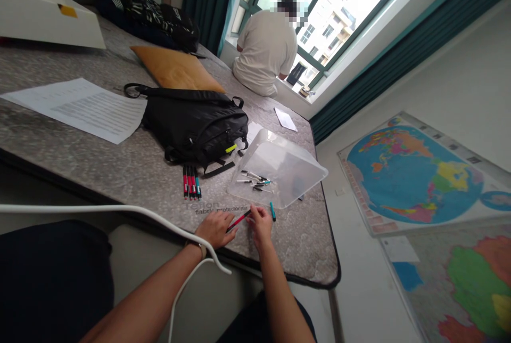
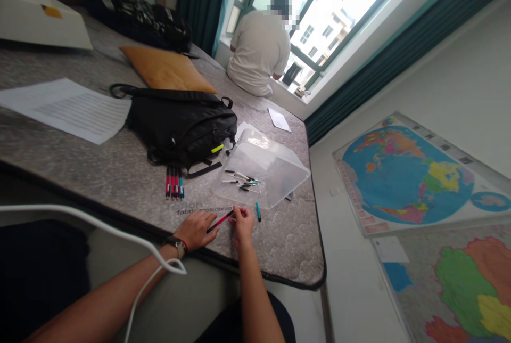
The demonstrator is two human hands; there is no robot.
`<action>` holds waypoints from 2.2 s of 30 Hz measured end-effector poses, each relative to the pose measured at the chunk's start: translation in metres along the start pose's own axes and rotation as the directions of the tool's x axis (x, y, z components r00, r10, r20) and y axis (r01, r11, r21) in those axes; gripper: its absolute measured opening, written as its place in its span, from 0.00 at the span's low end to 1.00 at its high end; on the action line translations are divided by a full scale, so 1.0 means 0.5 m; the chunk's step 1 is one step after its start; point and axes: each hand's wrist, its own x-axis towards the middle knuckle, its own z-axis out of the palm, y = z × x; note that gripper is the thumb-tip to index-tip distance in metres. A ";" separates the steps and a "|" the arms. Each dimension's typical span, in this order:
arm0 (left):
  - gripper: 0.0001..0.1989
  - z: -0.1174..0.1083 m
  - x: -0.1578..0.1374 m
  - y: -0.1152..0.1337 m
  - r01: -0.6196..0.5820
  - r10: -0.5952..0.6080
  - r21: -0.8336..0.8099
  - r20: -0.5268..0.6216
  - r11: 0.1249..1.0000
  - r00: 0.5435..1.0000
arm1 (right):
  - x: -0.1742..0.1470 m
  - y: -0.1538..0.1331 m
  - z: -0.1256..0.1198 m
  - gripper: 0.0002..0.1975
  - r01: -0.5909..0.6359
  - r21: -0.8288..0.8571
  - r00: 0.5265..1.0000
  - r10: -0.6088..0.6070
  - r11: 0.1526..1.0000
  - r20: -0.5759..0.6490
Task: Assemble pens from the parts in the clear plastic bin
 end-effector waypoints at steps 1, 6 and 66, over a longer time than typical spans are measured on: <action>0.19 0.002 -0.001 -0.001 0.002 -0.002 0.005 0.000 1.000 1.000 | 0.009 -0.001 0.001 0.19 -0.003 -0.034 1.000 0.004 0.999 0.021; 0.24 0.009 -0.003 -0.004 -0.013 0.012 0.021 0.007 1.000 1.000 | 0.043 -0.009 0.025 0.22 -0.007 -0.225 0.976 0.055 0.974 0.208; 0.17 -0.018 0.009 0.012 0.012 -0.016 0.042 0.115 0.999 0.993 | 0.337 -0.161 0.089 0.10 0.463 -0.881 0.885 0.008 -0.099 0.465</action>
